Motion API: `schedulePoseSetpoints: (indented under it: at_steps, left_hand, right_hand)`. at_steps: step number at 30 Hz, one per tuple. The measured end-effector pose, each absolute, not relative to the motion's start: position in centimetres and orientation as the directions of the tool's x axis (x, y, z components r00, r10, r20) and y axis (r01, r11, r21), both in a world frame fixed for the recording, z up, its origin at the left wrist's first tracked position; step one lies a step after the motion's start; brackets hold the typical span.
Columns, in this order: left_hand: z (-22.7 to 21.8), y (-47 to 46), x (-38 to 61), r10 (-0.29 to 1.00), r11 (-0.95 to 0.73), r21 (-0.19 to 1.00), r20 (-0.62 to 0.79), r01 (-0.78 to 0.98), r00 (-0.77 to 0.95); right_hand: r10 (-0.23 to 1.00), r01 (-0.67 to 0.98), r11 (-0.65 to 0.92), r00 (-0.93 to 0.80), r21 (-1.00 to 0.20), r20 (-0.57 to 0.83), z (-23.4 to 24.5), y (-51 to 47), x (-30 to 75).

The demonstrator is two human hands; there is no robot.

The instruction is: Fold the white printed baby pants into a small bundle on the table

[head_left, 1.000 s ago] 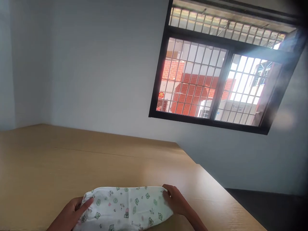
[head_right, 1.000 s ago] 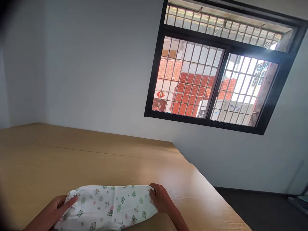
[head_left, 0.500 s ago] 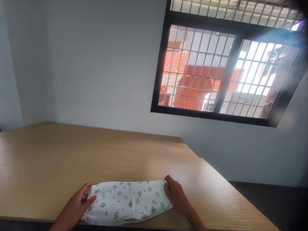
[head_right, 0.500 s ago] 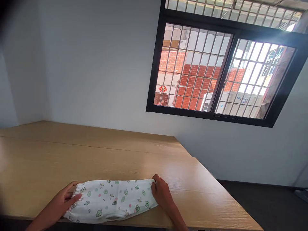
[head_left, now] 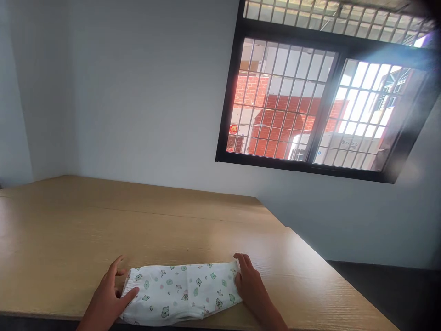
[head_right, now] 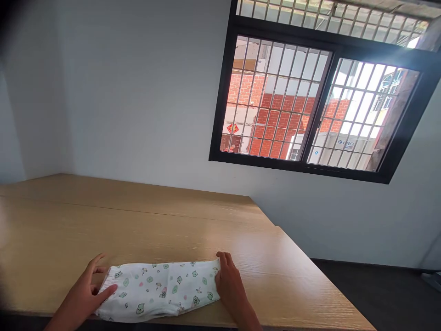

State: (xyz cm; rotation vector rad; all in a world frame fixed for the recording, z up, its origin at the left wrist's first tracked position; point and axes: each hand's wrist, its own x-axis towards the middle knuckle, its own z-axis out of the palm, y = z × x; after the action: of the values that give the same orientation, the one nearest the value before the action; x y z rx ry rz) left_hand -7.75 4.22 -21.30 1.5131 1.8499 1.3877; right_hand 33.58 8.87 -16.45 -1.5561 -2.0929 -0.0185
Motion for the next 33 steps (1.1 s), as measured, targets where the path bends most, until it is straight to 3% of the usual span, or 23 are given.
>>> schedulePoseSetpoints:
  at_steps: [4,6,8,10,12,15,18,20,25,33]
  left_hand:
    - [-20.6,3.2,-6.2,0.708,-0.121,0.638,0.593,0.760,-0.385]
    - [-20.5,2.7,-4.1,0.635,-0.232,0.518,0.722,0.823,-0.276]
    - [-20.6,2.6,-1.1,0.643,-0.402,0.399,0.764,0.824,-0.056]
    - [-20.4,3.0,2.2,0.716,-0.527,0.349,0.673,0.775,0.184]
    - [-19.7,3.7,5.3,0.814,-0.520,0.365,0.488,0.772,0.316]
    - [-18.0,4.7,8.3,0.920,-0.390,0.387,0.181,0.835,0.346]
    - [-17.1,5.2,9.2,0.939,-0.319,0.359,-0.008,0.877,0.345]
    - [-17.5,5.4,8.8,0.940,-0.319,0.330,-0.011,0.888,0.342]
    - [-19.7,5.5,6.1,0.936,-0.352,0.309,0.141,0.884,0.323]
    - [-20.5,5.0,1.3,0.953,-0.293,0.251,0.155,0.922,0.261]
  right_hand:
    - [0.828,0.901,0.364,-0.197,-0.235,0.526,-18.0,9.0,33.7]
    - [0.767,0.902,0.391,-0.210,-0.182,0.606,-18.3,8.9,33.1]
    - [0.707,0.888,0.442,-0.255,-0.130,0.660,-18.0,8.3,31.6]
    - [0.691,0.844,0.521,-0.330,-0.126,0.643,-17.3,7.3,29.4]
    - [0.728,0.770,0.603,-0.425,-0.207,0.538,-16.7,6.5,26.8]
    - [0.771,0.673,0.636,-0.564,-0.377,0.294,-16.6,6.2,23.7]
    - [0.788,0.683,0.595,-0.599,-0.423,0.141,-17.0,6.7,22.7]
    - [0.808,0.715,0.571,-0.575,-0.404,0.125,-16.9,6.7,22.8]
    - [0.844,0.780,0.524,-0.531,-0.342,0.081,-15.0,5.8,24.5]
    - [0.906,0.881,0.417,-0.423,-0.221,0.026,-15.4,6.3,28.2]
